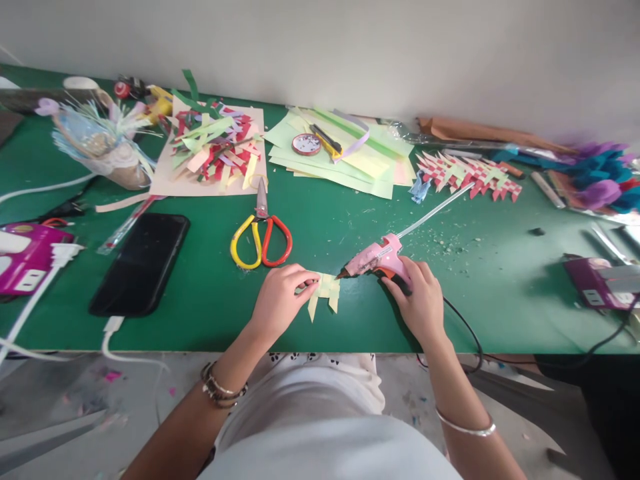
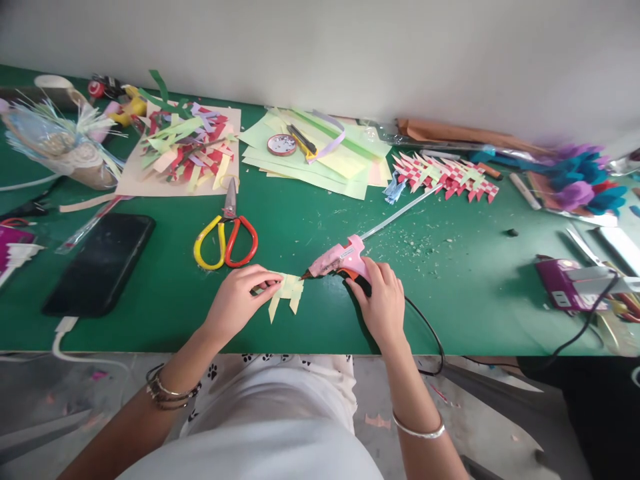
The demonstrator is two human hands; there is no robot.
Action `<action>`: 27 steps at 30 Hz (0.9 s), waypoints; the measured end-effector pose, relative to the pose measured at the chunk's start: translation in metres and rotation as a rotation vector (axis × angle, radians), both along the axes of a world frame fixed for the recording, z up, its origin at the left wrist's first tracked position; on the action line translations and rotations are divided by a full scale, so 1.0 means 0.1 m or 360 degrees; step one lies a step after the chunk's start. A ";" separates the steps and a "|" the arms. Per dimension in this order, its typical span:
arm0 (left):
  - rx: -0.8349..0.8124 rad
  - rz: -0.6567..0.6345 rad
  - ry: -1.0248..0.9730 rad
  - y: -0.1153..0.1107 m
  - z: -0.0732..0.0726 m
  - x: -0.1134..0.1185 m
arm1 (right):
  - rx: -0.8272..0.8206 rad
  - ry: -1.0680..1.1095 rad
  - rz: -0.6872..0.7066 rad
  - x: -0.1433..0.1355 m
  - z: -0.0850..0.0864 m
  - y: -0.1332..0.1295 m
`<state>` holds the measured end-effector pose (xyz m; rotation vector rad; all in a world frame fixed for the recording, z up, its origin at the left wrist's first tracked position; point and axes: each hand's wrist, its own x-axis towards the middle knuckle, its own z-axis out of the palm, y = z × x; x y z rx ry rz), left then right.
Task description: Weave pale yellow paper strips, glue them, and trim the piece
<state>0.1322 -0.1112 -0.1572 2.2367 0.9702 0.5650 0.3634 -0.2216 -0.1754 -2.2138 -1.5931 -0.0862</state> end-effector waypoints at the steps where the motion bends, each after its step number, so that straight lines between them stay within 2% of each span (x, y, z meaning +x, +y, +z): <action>1: 0.0005 0.0000 -0.0003 0.00 0.00 0.00 | 0.0000 0.0001 -0.0001 0.00 0.00 0.00; 16: 0.0004 0.0014 0.0042 0.00 0.00 0.00 | 0.0049 0.0040 -0.0073 -0.03 0.05 -0.01; 22: 0.0019 0.0020 0.0046 -0.01 0.01 0.00 | 0.0113 0.0117 -0.0238 0.01 0.06 -0.05; 27: 0.0083 0.0047 0.0087 -0.01 0.02 0.00 | 0.0085 -0.0048 -0.0442 0.09 0.05 -0.07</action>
